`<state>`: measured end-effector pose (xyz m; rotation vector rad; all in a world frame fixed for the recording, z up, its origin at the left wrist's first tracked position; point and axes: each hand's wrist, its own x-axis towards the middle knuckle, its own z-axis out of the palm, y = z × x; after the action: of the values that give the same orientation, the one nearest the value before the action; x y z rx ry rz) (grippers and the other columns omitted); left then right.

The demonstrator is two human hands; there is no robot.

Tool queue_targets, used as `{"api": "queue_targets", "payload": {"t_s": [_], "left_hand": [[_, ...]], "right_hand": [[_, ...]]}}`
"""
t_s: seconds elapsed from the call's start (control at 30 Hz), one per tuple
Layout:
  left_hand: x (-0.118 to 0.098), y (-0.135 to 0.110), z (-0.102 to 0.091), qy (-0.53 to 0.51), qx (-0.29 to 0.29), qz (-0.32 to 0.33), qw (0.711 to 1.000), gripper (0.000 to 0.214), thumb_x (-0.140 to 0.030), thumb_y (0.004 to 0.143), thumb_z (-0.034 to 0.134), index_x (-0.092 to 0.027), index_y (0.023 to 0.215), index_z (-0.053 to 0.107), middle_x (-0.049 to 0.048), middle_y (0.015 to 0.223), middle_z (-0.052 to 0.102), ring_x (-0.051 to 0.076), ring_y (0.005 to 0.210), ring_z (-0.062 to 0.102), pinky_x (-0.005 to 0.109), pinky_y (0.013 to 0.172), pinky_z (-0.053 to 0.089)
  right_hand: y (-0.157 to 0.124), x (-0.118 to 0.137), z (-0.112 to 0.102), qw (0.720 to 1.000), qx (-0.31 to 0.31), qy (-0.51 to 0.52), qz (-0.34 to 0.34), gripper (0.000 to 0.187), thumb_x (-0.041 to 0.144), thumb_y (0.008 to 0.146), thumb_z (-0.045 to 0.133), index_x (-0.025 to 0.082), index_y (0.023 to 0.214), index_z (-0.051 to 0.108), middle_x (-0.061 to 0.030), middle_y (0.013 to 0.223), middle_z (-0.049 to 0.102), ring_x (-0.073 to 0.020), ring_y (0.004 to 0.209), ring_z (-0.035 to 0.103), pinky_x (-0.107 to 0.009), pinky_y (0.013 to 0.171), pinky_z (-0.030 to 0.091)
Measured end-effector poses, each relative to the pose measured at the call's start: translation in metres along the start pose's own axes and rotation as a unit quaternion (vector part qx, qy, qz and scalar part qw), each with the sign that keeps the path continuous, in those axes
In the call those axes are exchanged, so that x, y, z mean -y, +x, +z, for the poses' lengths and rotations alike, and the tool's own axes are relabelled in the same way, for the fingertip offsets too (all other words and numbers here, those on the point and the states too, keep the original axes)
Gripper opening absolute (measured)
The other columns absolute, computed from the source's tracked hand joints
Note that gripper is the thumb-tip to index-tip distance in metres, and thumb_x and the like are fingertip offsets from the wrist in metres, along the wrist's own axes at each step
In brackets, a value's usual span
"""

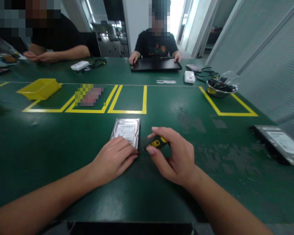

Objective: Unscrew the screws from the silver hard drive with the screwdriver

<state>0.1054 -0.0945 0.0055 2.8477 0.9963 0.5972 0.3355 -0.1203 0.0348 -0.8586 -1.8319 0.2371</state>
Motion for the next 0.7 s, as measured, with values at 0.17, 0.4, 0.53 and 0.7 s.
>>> {"api": "queue_targets", "payload": {"t_s": [0.17,0.4,0.53,0.7], "left_hand": [[-0.0005,0.0006,-0.0001,-0.008,0.0,-0.003,1.0,0.012,-0.022,0.095,0.054,-0.017,0.094,0.065,0.0057,0.086,0.06,0.022,0.083,0.051,0.036,0.074,0.042],[-0.0015,0.0012,-0.0012,-0.01,0.002,-0.007,1.0,0.011,-0.023,0.094,0.055,-0.018,0.092,0.064,0.005,0.085,0.059,0.022,0.083,0.051,0.037,0.074,0.042],[-0.0018,0.0009,-0.0012,-0.009,-0.002,-0.006,1.0,0.01,-0.023,0.094,0.054,-0.018,0.092,0.063,0.0047,0.086,0.059,0.022,0.083,0.05,0.036,0.074,0.042],[-0.0009,0.0011,-0.0007,-0.006,0.001,-0.007,1.0,0.01,-0.023,0.094,0.054,-0.018,0.092,0.063,0.005,0.086,0.059,0.022,0.084,0.05,0.037,0.075,0.042]], "right_hand": [[-0.0005,0.0007,0.0002,1.0,0.003,0.007,0.002,0.061,0.008,0.079,0.067,0.026,0.136,0.05,-0.005,0.105,0.068,-0.0192,0.091,0.068,-0.034,0.075,0.059],[0.0005,0.0019,-0.0013,1.0,0.005,-0.015,-0.015,0.061,0.008,0.079,0.069,0.024,0.135,0.05,-0.0046,0.105,0.069,-0.0177,0.089,0.068,-0.035,0.083,0.059],[0.0014,0.0031,-0.0029,1.0,0.012,-0.021,-0.018,0.061,0.009,0.08,0.068,0.025,0.136,0.05,-0.0051,0.104,0.069,-0.0182,0.089,0.069,-0.035,0.083,0.059],[0.004,0.0057,-0.0036,0.998,0.016,-0.046,-0.036,0.059,0.011,0.08,0.068,0.023,0.135,0.05,-0.0054,0.102,0.07,-0.0174,0.087,0.069,-0.033,0.08,0.059]]}}
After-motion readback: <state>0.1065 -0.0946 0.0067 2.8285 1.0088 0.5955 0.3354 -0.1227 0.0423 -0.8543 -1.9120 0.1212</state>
